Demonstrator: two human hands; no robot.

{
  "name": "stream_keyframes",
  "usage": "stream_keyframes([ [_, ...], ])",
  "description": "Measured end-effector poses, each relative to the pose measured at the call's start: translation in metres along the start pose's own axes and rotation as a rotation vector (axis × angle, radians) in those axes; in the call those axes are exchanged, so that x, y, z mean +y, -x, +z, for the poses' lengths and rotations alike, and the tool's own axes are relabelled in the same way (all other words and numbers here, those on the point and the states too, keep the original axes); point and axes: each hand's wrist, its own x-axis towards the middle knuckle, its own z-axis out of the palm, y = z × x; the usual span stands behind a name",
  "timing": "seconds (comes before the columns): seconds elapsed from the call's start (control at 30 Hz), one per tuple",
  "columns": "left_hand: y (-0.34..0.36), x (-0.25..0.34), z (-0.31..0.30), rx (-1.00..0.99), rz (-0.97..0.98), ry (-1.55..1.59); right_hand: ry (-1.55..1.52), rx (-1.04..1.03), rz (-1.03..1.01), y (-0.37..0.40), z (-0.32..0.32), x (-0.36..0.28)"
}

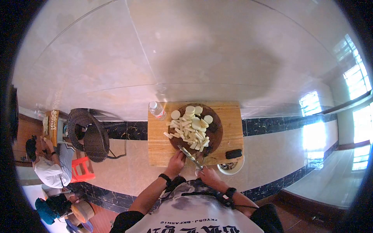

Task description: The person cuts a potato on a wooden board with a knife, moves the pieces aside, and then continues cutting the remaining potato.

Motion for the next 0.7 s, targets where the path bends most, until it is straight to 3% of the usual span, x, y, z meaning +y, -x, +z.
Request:
stream_keyframes([
  [0.1, 0.002, -0.005, 0.006, -0.007, 0.035, -0.047, 0.035, -0.061, 0.054, 0.000, -0.007, -0.001],
  [0.2, 0.003, -0.008, 0.006, 0.018, 0.094, -0.108, 0.129, -0.050, -0.149, 0.003, -0.020, -0.015],
  [0.3, -0.002, -0.004, -0.001, 0.049, 0.086, -0.067, 0.134, 0.083, -0.188, -0.013, -0.005, 0.012],
  [0.4, -0.001, -0.005, 0.000, 0.050, 0.097, -0.066, 0.004, 0.061, -0.168, -0.018, -0.008, 0.011],
  [0.5, 0.000, -0.011, 0.005, 0.050, 0.116, -0.080, 0.068, -0.095, -0.121, -0.033, -0.014, 0.002],
  [0.6, 0.005, -0.013, 0.010, 0.021, 0.106, -0.065, 0.237, -0.155, -0.382, -0.048, -0.008, 0.009],
  [0.7, 0.005, -0.012, 0.011, 0.004, 0.090, -0.046, 0.168, -0.037, -0.215, -0.043, 0.006, 0.001],
])
